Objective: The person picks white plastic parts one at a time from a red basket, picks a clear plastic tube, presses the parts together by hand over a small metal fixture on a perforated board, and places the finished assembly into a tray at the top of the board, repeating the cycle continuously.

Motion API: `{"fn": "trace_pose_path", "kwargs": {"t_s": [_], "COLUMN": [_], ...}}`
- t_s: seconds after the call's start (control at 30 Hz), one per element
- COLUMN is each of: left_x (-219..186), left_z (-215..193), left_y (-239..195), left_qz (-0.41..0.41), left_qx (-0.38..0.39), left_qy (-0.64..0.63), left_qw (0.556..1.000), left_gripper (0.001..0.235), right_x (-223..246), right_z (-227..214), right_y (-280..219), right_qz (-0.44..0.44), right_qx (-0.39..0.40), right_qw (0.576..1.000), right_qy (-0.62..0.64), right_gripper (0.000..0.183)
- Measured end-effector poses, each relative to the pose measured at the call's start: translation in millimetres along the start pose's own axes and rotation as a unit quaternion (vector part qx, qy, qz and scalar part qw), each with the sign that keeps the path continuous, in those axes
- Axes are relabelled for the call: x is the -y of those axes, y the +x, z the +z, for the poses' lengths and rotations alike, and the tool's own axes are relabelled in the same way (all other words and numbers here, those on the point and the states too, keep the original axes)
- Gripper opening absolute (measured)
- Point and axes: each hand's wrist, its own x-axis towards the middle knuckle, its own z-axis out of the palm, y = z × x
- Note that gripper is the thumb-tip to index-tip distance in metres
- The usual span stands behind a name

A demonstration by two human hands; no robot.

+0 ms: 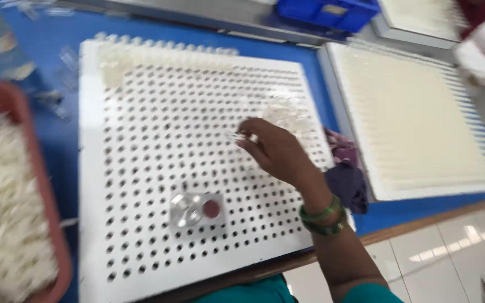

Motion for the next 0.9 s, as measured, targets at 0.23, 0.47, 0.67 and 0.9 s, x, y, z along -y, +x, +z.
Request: {"fn": "trace_pose_path", "kwargs": {"t_s": [0.23,0.47,0.67,0.9], "left_x": [-202,-226,-228,-254], "left_z": [10,25,15,50], "left_y": [2,-2,0,-18], "left_qz": [-0.278,0.063,0.090,-0.062], "left_qx": [-0.109,-0.083,-0.096,-0.045], "left_qy": [0.069,0.310,0.220,-0.072], "left_qw": [0.952,0.945,0.967,0.994], "left_gripper": [0.027,0.018,0.020,0.068], "right_x": [42,72,91,91], "right_z": [13,18,11,15], "right_y": [-50,-48,-38,-39], "right_qz": [-0.043,-0.092,-0.094,-0.061], "right_qx": [0.017,0.095,0.097,0.117], "right_qw": [0.991,0.986,0.991,0.991], "right_qy": [0.125,0.104,0.025,-0.003], "right_gripper": [0.023,0.022,0.023,0.024]}}
